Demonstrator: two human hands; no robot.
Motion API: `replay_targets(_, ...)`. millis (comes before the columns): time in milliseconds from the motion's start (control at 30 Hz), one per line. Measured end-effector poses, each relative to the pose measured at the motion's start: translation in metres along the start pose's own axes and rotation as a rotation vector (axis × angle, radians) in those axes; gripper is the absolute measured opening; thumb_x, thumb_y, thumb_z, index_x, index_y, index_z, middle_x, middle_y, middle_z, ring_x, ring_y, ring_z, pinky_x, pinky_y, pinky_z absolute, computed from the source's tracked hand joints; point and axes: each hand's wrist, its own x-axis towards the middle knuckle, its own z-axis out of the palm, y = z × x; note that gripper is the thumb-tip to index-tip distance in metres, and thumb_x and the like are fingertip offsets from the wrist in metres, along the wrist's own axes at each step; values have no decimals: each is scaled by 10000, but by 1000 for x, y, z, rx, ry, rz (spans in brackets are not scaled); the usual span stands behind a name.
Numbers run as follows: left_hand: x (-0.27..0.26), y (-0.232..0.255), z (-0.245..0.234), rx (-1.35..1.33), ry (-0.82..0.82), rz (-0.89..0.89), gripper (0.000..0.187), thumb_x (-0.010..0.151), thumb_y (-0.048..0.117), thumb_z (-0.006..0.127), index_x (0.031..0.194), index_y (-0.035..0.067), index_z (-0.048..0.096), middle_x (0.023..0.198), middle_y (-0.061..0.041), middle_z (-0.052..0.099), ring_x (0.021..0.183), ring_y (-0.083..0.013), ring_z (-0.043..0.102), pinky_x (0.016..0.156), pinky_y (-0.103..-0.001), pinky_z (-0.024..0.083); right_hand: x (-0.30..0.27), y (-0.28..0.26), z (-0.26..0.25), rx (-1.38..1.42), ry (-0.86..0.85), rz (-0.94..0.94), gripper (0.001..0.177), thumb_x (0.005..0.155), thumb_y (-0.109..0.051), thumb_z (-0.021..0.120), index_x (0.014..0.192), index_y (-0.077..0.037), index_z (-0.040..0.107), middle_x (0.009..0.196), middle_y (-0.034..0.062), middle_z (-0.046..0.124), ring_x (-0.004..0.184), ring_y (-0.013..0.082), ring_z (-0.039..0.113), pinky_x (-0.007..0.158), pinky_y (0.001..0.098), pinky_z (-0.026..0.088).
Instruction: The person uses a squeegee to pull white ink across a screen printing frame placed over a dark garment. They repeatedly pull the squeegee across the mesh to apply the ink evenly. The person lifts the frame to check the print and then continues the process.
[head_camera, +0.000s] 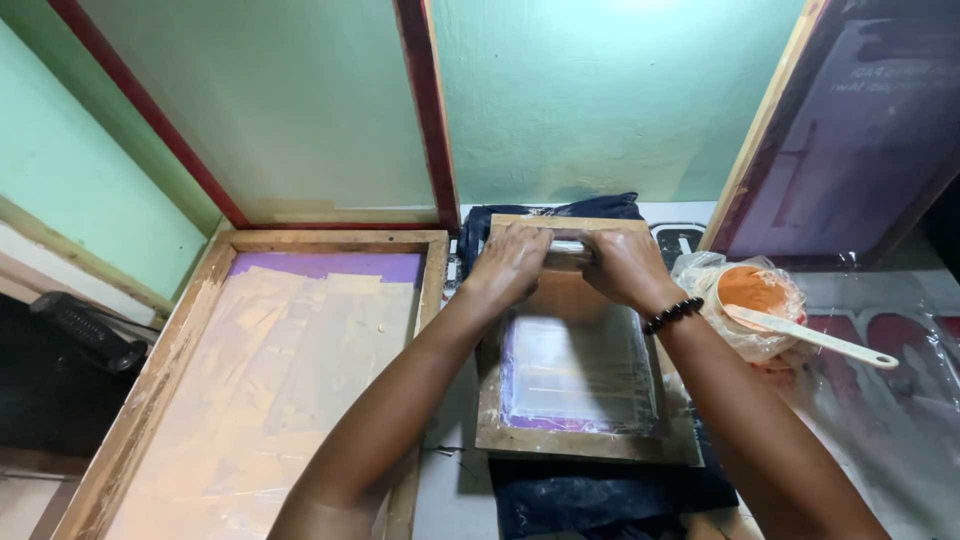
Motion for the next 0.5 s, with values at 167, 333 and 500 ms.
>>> replay_targets(167, 11, -18, 25, -25, 6, -8, 349, 697, 145, 778, 1018, 117, 644, 914, -85, 681, 954, -330, 686, 751, -517, 594, 9, -5, 3, -44, -16, -11, 376, 716, -418, 823, 987, -166, 756, 806, 81, 748, 882, 340, 757, 777, 494, 601)
replay_targets(333, -28, 20, -18, -3, 64, 26, 167, 742, 33, 684, 892, 101, 718, 783, -97, 694, 821, -316, 717, 621, -462, 597, -16, -17, 5, -12, 9, -78, 371, 712, -398, 844, 961, -134, 768, 779, 114, 734, 844, 372, 740, 766, 527, 606)
replay_targets(500, -86, 66, -50, -205, -68, 64, 79, 812, 89, 628, 869, 80, 681, 828, -124, 714, 857, -359, 702, 667, -514, 571, -94, -14, 12, 53, 25, -146, 189, 762, -262, 772, 883, -119, 744, 695, 113, 720, 732, 377, 732, 603, 510, 598)
